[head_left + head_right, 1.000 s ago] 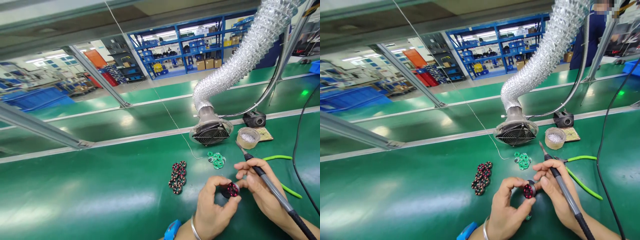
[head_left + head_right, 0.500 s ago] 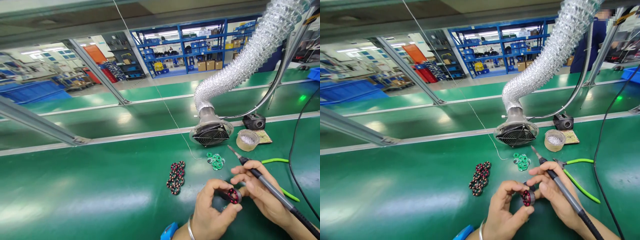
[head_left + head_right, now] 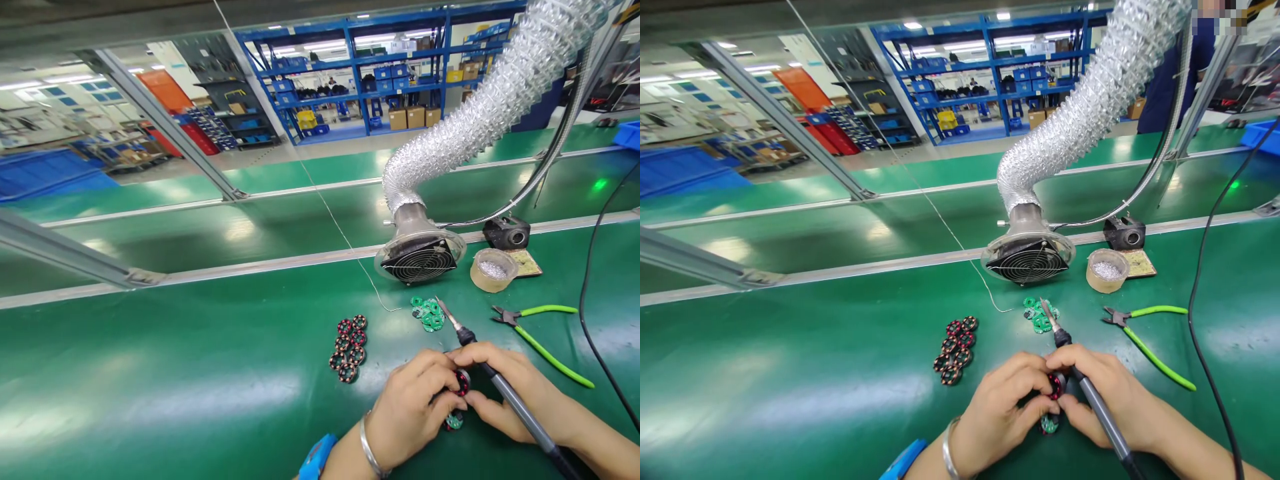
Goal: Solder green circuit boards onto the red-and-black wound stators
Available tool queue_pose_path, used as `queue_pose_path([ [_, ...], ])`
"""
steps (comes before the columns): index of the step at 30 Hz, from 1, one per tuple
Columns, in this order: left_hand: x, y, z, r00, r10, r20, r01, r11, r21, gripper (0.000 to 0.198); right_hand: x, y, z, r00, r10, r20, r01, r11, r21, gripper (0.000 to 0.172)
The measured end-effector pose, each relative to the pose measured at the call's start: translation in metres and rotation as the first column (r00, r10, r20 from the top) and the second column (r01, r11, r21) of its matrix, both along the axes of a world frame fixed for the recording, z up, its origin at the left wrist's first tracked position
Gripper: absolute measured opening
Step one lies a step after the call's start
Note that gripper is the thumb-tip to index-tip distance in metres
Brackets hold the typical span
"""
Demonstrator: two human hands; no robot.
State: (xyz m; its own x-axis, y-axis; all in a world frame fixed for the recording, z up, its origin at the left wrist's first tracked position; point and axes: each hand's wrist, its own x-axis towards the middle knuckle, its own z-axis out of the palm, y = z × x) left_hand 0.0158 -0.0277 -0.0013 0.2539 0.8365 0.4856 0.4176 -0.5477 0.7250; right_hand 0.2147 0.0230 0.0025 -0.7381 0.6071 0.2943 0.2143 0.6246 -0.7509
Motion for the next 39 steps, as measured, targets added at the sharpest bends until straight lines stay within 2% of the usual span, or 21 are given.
queue_pose_path([
  [6, -0.003, -0.001, 0.004, 0.998, -0.006, -0.066, 0.004, 0.999, -0.034, 0.007, -0.003, 0.000, 0.002, 0.999, 0.006, -0.051, 0.001, 0.991, 0.131, 0.042],
  [13, -0.005, -0.004, 0.002, 0.954, 0.031, -0.299, 0.002, 0.994, 0.110, 0.018, -0.009, -0.002, 0.005, 0.999, 0.032, -0.022, -0.028, 0.984, 0.174, 0.034],
  [18, -0.010, -0.005, 0.009, 0.966, 0.015, -0.259, 0.019, 0.992, 0.128, 0.011, -0.008, -0.002, 0.001, 0.997, -0.016, -0.070, 0.028, 0.985, 0.171, 0.029],
  [22, -0.019, -0.003, 0.018, 0.994, -0.042, -0.105, 0.044, 0.999, 0.024, 0.012, -0.007, -0.003, -0.004, 0.988, -0.080, -0.133, 0.102, 0.981, 0.167, 0.029],
  [24, -0.022, -0.001, 0.018, 0.999, -0.003, 0.050, 0.006, 0.999, -0.046, 0.014, -0.008, -0.002, -0.007, 0.977, -0.128, -0.171, 0.160, 0.969, 0.188, 0.027],
  [27, -0.020, 0.002, 0.010, 0.965, 0.103, 0.243, -0.050, 0.975, -0.217, 0.009, -0.011, -0.001, -0.009, 0.945, -0.189, -0.268, 0.254, 0.938, 0.234, 0.028],
  [29, -0.013, 0.002, 0.004, 0.954, 0.113, 0.279, -0.010, 0.938, -0.347, 0.029, -0.015, 0.000, -0.010, 0.927, -0.191, -0.323, 0.288, 0.914, 0.286, 0.029],
  [31, -0.004, 0.002, 0.000, 0.948, 0.134, 0.290, 0.004, 0.902, -0.431, 0.042, -0.020, 0.000, -0.012, 0.919, -0.170, -0.357, 0.302, 0.885, 0.356, 0.029],
  [34, 0.006, 0.000, 0.000, 0.939, 0.240, 0.245, -0.099, 0.874, -0.475, 0.030, -0.026, 0.000, -0.017, 0.923, -0.141, -0.357, 0.294, 0.858, 0.421, 0.028],
  [37, 0.007, 0.000, 0.003, 0.959, 0.276, 0.073, -0.213, 0.863, -0.459, 0.020, -0.025, -0.001, -0.022, 0.952, -0.149, -0.267, 0.250, 0.881, 0.401, 0.027],
  [39, 0.006, 0.001, 0.002, 0.966, 0.253, -0.045, -0.250, 0.885, -0.393, 0.019, -0.022, 0.000, -0.023, 0.970, -0.162, -0.180, 0.218, 0.907, 0.360, 0.029],
])
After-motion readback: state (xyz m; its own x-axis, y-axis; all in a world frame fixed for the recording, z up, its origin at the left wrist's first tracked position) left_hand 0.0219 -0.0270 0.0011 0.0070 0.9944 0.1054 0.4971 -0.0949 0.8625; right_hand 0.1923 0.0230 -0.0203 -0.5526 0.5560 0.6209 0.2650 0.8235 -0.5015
